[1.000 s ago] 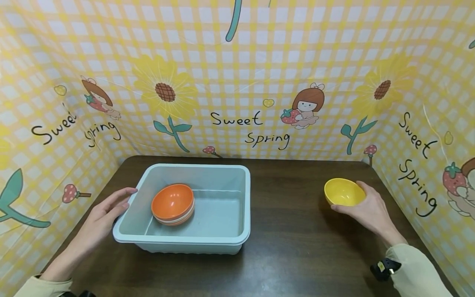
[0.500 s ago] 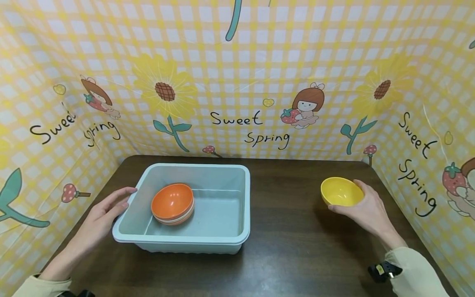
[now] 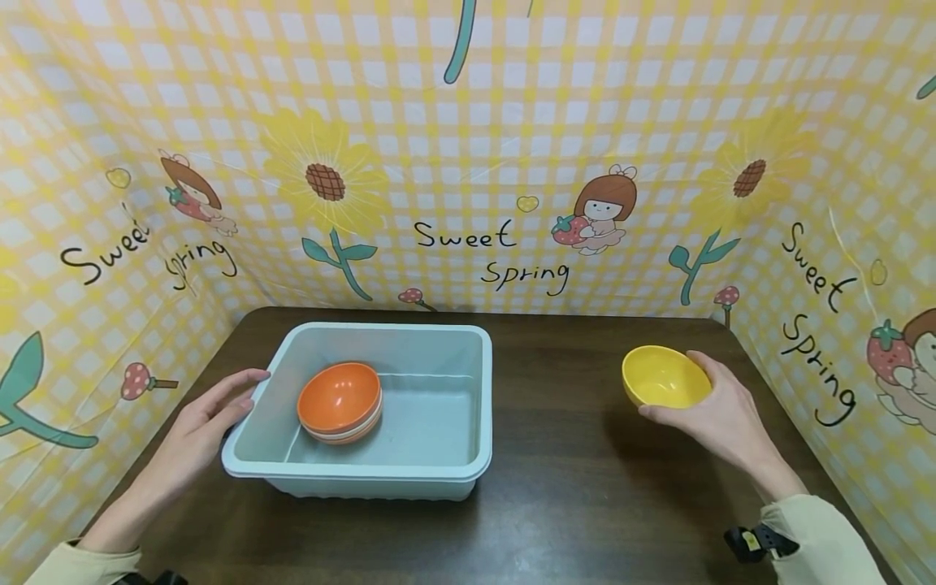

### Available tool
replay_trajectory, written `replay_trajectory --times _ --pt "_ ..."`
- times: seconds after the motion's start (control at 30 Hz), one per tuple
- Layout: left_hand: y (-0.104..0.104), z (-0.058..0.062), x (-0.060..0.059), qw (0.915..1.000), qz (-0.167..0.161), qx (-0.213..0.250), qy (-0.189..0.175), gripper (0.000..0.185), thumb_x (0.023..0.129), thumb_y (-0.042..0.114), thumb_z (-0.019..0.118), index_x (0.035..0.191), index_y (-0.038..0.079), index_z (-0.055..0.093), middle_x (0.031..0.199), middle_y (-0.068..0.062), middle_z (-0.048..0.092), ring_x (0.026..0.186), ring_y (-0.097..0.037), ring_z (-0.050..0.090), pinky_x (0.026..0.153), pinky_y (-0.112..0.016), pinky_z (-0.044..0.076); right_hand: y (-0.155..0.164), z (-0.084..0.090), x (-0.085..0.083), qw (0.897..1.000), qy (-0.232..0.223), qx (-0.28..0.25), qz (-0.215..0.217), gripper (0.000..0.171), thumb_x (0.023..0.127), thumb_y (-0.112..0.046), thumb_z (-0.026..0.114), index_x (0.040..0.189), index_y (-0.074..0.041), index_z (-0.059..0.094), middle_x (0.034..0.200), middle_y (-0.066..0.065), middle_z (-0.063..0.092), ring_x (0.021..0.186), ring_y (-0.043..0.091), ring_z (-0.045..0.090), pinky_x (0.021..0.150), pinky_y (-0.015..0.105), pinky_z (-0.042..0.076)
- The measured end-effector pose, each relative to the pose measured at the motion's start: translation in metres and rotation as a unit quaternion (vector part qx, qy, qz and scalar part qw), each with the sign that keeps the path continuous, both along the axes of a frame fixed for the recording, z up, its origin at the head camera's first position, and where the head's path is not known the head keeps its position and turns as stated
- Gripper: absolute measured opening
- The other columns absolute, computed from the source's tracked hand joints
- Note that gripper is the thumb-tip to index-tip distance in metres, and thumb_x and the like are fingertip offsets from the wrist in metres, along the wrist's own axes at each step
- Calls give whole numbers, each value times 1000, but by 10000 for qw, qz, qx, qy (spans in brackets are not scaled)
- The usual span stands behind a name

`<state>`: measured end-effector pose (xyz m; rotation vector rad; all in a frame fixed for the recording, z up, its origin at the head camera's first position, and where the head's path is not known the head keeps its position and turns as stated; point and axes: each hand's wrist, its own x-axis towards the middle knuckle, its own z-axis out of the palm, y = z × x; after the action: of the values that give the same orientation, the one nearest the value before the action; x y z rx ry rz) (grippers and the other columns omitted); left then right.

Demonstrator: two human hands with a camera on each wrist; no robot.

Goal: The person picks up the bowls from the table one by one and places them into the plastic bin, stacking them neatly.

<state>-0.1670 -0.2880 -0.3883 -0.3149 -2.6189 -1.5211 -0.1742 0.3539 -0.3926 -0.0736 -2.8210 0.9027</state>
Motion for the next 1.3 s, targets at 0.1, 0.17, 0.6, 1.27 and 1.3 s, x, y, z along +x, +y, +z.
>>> replay_trajectory --times 0.1,0.17,0.6,1.27,1.3 --pt "0 0 0 10000 -6 16 12 40 114 21 48 151 7 51 149 -24 55 119 12 54 81 -20 53 -5 4 2 10000 31 9 21 117 77 -52 93 160 3 32 152 38 42 128 49 45 87 58 40" --pt "0 0 0 10000 -2 15 31 39 114 20 48 151 7 51 149 -24 56 119 12 54 81 -20 52 -8 7 4 10000 73 25 32 117 76 -52 93 160 3 33 151 37 43 127 49 45 86 56 40" --pt "0 1 0 10000 -20 -4 30 39 114 20 48 151 6 51 149 -25 55 118 13 54 80 -21 53 -26 20 14 9993 361 44 55 118 71 -51 97 160 -3 37 150 31 47 123 44 49 82 46 40" --pt "-1 -1 -1 10000 19 -43 16 40 114 21 48 151 8 51 149 -24 55 120 13 52 81 -19 52 -57 43 25 9980 544 144 294 116 66 -55 98 158 -8 44 151 22 51 118 39 53 81 45 41" --pt "-1 -1 -1 10000 21 -45 17 40 114 21 48 151 8 51 150 -24 55 120 13 52 81 -19 52 -59 44 25 9979 552 143 318 116 66 -55 98 158 -9 44 151 22 51 118 38 53 81 45 41"
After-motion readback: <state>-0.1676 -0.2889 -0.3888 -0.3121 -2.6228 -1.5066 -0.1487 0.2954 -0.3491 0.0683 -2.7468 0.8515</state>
